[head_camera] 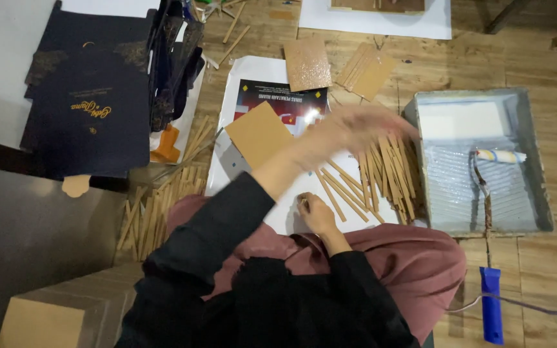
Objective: The person sits on the floor and uses a paint roller to apply a white adhesive to small square cardboard pieces. They repeatedly dip the roller into a tray, coat each piece, and set it aside. The person also handles thin wooden sticks, arranging them on the floor.
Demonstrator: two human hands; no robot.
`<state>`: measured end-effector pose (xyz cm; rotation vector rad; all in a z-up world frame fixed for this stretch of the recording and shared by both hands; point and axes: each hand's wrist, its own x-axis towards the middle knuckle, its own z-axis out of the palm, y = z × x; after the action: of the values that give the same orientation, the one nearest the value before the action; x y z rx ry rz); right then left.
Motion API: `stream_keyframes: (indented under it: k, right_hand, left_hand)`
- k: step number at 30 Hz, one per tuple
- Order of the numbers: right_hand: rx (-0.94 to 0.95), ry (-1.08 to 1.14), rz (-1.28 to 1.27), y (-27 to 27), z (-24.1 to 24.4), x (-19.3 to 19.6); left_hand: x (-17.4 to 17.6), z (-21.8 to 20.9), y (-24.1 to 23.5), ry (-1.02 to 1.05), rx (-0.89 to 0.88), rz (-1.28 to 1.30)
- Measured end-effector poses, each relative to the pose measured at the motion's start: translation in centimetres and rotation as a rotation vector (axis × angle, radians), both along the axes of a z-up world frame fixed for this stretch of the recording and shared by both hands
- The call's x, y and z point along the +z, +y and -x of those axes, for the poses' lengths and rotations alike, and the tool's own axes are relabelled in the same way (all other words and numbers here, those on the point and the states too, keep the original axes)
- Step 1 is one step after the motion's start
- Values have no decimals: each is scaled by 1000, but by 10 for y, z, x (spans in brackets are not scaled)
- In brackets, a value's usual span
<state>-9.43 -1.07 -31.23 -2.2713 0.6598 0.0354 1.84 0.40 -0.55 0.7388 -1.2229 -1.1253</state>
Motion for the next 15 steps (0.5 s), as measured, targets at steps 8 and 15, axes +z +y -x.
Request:
stream_keyframes:
  k: [8, 15]
  right_hand:
    - [-25, 55, -42, 0, -3, 6]
    - [-117, 50, -30, 4, -6, 32]
  left_hand:
    - [-133, -89, 105, 473, 1338, -479]
    - [-247, -56, 166, 251, 1540, -645]
